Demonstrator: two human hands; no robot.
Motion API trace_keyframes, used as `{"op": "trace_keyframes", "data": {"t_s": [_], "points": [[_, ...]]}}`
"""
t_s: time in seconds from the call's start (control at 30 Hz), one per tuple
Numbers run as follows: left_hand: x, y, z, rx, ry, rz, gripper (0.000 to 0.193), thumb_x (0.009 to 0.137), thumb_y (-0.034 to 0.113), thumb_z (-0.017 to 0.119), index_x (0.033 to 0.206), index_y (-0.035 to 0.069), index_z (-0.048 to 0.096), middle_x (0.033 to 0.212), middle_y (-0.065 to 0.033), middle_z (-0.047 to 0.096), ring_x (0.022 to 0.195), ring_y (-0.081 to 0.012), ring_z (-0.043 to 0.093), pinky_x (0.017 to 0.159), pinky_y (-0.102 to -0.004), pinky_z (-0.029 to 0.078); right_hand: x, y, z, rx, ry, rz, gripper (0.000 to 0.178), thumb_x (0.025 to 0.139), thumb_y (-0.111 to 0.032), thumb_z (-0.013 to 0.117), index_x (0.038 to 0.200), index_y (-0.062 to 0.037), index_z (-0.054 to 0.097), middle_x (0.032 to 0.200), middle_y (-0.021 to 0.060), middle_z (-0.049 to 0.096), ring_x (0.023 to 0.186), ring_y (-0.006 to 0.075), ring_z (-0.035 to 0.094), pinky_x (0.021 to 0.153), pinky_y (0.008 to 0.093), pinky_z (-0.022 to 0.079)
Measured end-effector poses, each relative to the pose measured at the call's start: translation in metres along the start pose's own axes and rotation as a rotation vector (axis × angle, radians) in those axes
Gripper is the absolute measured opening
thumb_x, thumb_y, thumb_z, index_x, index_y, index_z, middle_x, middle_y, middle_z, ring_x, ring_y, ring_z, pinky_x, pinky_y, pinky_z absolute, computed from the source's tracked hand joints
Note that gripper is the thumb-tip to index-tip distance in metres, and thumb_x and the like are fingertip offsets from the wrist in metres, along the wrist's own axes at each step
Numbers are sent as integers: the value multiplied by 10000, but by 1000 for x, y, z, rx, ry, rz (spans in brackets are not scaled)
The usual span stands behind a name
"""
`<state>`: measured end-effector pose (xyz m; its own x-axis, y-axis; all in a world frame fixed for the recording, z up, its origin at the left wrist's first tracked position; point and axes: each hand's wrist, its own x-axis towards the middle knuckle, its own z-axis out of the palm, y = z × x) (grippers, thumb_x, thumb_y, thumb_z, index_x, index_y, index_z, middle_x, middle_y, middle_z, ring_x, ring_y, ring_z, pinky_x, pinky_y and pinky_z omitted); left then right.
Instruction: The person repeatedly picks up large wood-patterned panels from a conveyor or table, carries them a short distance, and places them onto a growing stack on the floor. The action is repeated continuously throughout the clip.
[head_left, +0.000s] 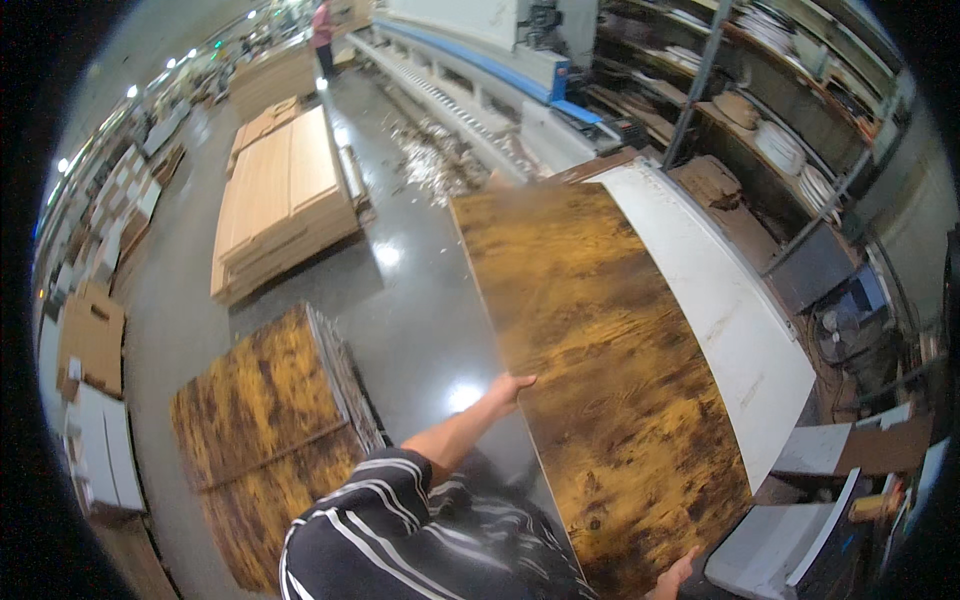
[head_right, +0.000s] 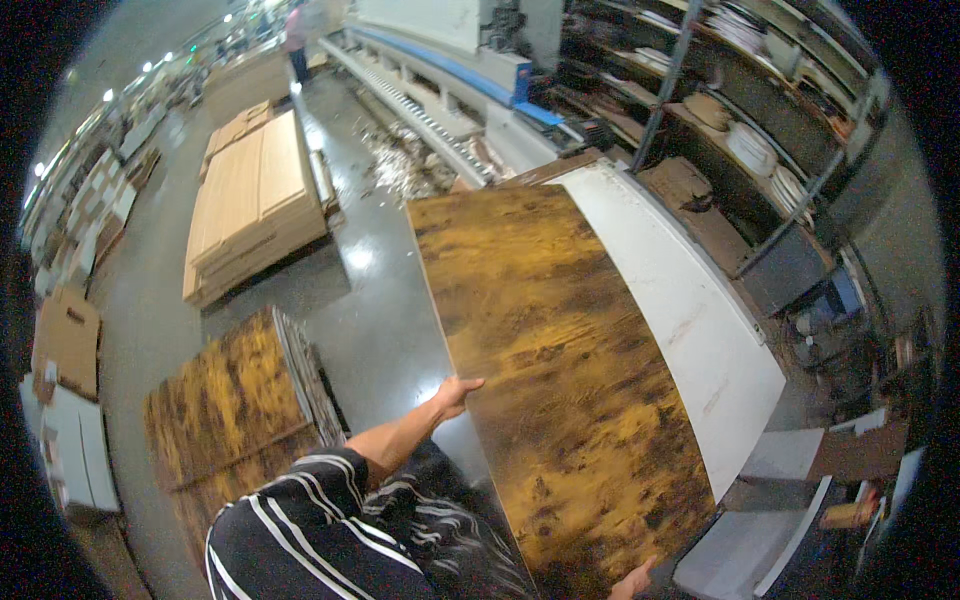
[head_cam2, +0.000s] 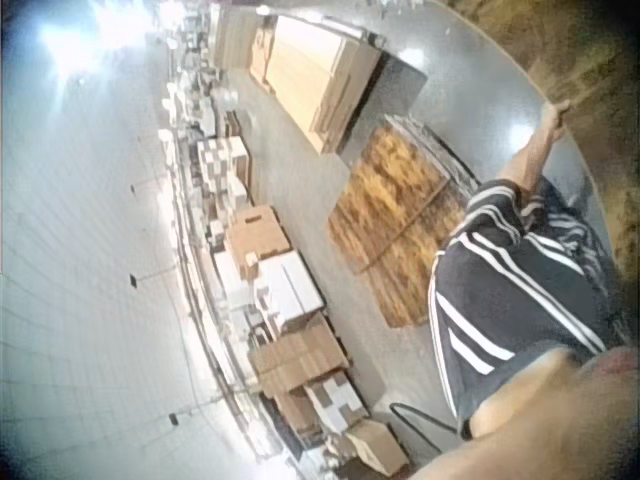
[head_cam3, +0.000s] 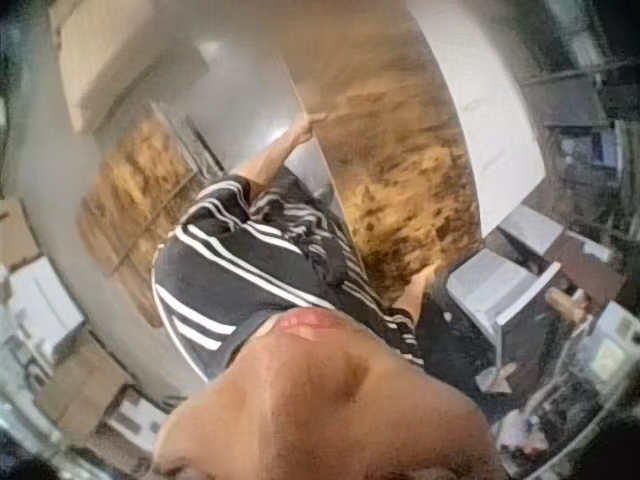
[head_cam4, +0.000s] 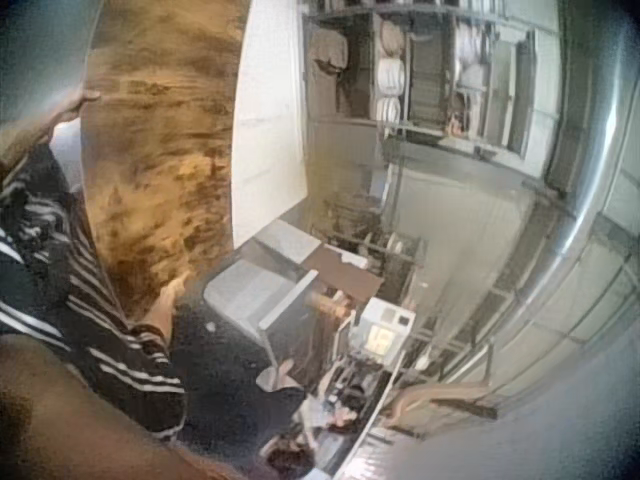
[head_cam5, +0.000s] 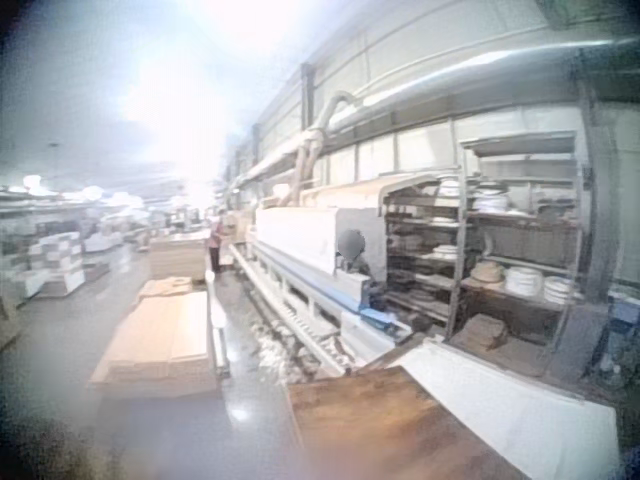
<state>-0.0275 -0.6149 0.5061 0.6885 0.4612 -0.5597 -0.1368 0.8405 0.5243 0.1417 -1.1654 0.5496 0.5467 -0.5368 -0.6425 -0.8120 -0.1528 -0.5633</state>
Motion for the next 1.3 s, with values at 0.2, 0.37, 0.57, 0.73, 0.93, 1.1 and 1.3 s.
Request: {"op": "trace_keyframes", "data": {"t_s": [0.2,0.37,0.57,0.73,0.93,1.1,1.3], "points": [[-54,-2,2,-46,-29,74,328,805,-43,595,1124,0,531,1102,-127,580,959,-245,581,831,-415,486,8,-10,13,-119,70,-14,713,885,-552,424,1371,-43,312,1226,121,455,1050,288,487,841,451,409],[-110,4,-16,-60,45,213,336,781,-63,597,1110,-9,556,1083,-109,614,976,-225,593,851,-357,479,1,-32,31,-188,92,-65,707,889,-543,422,1368,-33,314,1281,119,424,1108,289,458,887,471,383],[-183,40,-45,-191,218,350,217,783,-38,607,995,-6,578,947,-112,628,856,-204,621,739,-341,515,-17,-98,92,-289,76,-188,700,895,-532,420,1364,-22,316,1348,116,386,1179,291,424,942,496,351],[-210,32,-126,-360,364,472,253,771,-30,619,1016,-42,555,952,-135,612,879,-244,615,785,-387,499,-66,-157,190,-366,-94,-511,746,872,-563,420,1342,11,341,1356,149,384,1197,313,411,966,515,333],[-223,3,-232,-701,417,574,317,768,-8,593,1065,-83,510,1019,-168,593,968,-285,571,879,-425,437,-196,-199,329,-374,-511,-815,554,860,-497,500,1023,26,583,912,122,592,745,255,557,653,438,439],[-245,8,-280,-1030,475,568,309,790,12,575,1075,-83,502,1071,-201,576,991,-326,558,922,-464,406,-300,-189,447,-514,-524,-1095,483,838,-424,549,763,51,579,723,90,567,611,228,528,540,412,413],[-285,50,-303,-1279,772,553,471,804,59,613,1221,-51,426,1307,-210,414,1192,-335,415,984,-499,337,-413,-137,540,-734,-767,-1087,327,782,-318,590,641,-26,541,615,25,491,527,161,440,474,342,339]]}}
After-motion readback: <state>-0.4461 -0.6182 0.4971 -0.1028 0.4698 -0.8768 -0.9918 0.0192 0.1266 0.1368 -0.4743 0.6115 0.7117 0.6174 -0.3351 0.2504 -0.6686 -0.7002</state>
